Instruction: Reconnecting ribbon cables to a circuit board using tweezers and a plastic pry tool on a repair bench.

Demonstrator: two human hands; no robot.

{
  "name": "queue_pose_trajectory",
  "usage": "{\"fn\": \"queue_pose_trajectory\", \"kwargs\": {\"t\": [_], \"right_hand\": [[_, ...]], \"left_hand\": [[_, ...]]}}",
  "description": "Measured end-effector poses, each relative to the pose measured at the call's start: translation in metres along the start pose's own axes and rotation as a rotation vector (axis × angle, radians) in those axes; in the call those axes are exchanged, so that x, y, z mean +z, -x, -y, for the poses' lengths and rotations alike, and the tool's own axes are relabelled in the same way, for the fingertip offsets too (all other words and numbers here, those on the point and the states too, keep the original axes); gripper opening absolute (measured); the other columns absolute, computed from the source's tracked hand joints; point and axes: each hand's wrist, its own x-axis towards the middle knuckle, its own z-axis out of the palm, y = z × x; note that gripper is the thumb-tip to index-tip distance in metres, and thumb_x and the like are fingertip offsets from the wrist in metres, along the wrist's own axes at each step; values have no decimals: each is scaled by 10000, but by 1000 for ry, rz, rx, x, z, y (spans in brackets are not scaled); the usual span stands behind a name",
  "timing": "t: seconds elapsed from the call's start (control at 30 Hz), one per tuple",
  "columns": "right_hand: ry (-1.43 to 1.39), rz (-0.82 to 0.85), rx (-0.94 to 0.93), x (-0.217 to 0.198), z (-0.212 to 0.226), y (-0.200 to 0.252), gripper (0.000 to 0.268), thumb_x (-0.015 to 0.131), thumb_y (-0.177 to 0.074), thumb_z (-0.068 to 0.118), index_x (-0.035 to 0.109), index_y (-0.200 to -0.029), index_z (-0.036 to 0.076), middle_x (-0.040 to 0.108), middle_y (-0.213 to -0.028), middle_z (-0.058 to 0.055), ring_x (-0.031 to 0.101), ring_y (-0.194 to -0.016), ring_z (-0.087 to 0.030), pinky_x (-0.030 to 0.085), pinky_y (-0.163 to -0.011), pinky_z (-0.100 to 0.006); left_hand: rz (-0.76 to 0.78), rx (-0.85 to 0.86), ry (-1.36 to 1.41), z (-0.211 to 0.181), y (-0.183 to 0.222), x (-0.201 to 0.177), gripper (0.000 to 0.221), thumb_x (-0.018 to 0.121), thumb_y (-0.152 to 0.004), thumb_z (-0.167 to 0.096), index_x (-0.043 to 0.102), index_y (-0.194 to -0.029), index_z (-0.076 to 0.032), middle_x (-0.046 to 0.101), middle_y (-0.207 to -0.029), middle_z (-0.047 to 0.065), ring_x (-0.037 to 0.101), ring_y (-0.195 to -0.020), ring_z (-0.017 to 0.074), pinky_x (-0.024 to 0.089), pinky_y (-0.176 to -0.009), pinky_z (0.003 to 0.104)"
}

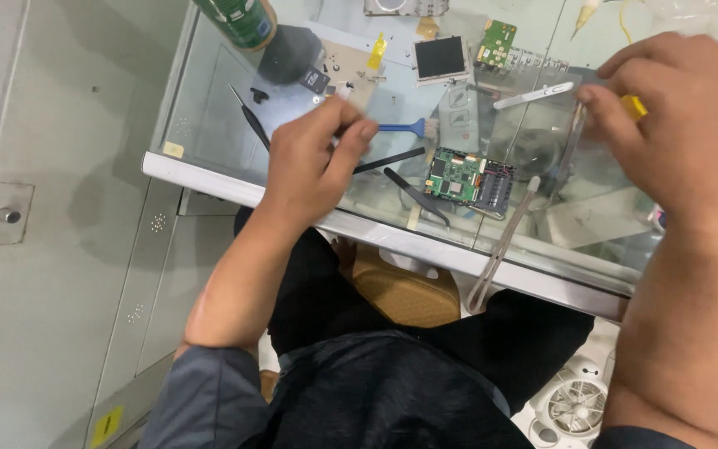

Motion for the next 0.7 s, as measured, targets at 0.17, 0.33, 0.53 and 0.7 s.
{"fn": "queue_pose_trajectory", "kwargs": {"t": [0.17, 0.33, 0.53, 0.7], "right_hand": [[89, 56, 56, 5, 17, 3, 489, 924, -943, 348, 612, -1164, 45, 712, -1186, -95, 635, -1049, -367, 487, -836, -469], [304, 53, -58, -3, 28, 4, 396, 728, -995, 418, 713, -1311, 179, 737, -1280, -10, 687, -1085, -269, 546, -800, -392], [279, 54, -64, -5, 32, 5, 393, 700, -1000, 393, 711, -1330, 180, 744, -1264, 2, 705, -1075, -255, 557, -783, -388], [-18, 206, -148, 1, 55, -5, 658, 634, -926, 580, 641, -1392, 116, 684, -1314, -78, 621, -1178, -301, 523, -883, -472]], "left_hand": [[230, 214, -197, -2, -95, 48, 118, 605, -1001, -137, 555, -1105, -160, 754, -969, -26, 684, -836, 265, 456, -610, 441], [248, 762, -741, 47, -153, 112, 639, 845, -755, -560, 621, -1155, -115, 669, -1105, 50, 556, -1006, 281, 429, -744, 463], [388, 740, -755, 53, -170, 121, 677, 812, -761, -549, 622, -1230, -100, 683, -1111, 56, 562, -1027, 281, 455, -753, 452], [296, 804, -676, 53, -170, 115, 499, 806, -750, -357, 637, -1150, -112, 671, -1010, 24, 618, -931, 259, 496, -671, 424]]}}
